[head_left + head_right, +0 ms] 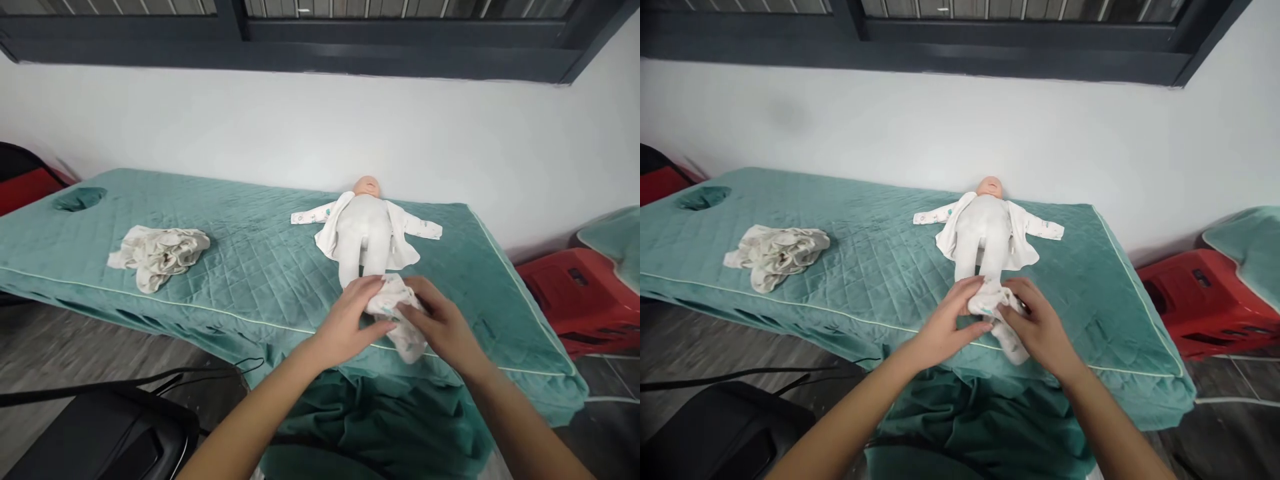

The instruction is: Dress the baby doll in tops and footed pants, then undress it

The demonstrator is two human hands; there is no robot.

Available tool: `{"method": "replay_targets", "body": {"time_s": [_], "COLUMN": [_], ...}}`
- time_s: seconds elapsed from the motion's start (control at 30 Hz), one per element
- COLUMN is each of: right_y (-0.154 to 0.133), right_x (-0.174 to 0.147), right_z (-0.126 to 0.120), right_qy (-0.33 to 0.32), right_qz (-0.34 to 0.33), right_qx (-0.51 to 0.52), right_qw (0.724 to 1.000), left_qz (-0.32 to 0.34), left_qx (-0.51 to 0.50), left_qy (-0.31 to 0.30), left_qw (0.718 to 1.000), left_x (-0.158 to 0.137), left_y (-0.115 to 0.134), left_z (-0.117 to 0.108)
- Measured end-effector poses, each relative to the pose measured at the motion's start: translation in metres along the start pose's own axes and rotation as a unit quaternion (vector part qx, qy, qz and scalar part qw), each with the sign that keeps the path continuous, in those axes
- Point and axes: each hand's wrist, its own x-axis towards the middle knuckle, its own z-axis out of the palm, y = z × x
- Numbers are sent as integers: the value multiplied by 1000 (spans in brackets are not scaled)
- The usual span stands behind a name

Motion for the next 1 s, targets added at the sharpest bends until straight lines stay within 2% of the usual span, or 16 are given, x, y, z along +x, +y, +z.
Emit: {"method": "replay_targets", "body": {"time_s": [0.1, 0.2, 0.27, 0.33, 0.4, 0.47, 0.53, 0.63, 0.73, 0.9, 1.0], "right_y": [-28, -42, -47, -50, -52, -56, -60, -67, -72, -69, -64], "right_x": [28, 54, 66, 74, 79, 83, 87, 92, 94, 91, 88], "right_z": [10, 13, 14, 13, 9, 4, -2, -9, -14, -22, -27], "right_qy": [-49, -73, -57, -33, -3, 27, 41, 44, 46, 43, 62], "right_qz": [-27, -51, -118, -207, -264, -256, -210, -144, -127, -155, -193], "right_qx": [50, 64, 44, 2, -37, -50, -27, 42, 75, 38, 10], "right_qw": [997, 994, 990, 978, 964, 965, 977, 988, 988, 986, 979], "left_qz": [-21, 0, 19, 22, 23, 39, 65, 103, 124, 61, 19], "left_qx": [14, 40, 41, 29, 20, 27, 37, 55, 63, -7, -10], "left_qy": [63, 125, 144, 168, 195, 217, 213, 149, 108, 72, 111], "left_qw": [998, 991, 989, 985, 980, 975, 974, 982, 984, 996, 994], "left_x": [13, 32, 44, 53, 58, 63, 67, 76, 82, 85, 85], "left_y": [12, 19, 22, 24, 25, 26, 28, 34, 42, 51, 54], "left_z": [-18, -42, -58, -69, -77, -82, -84, -83, -80, -79, -79]}}
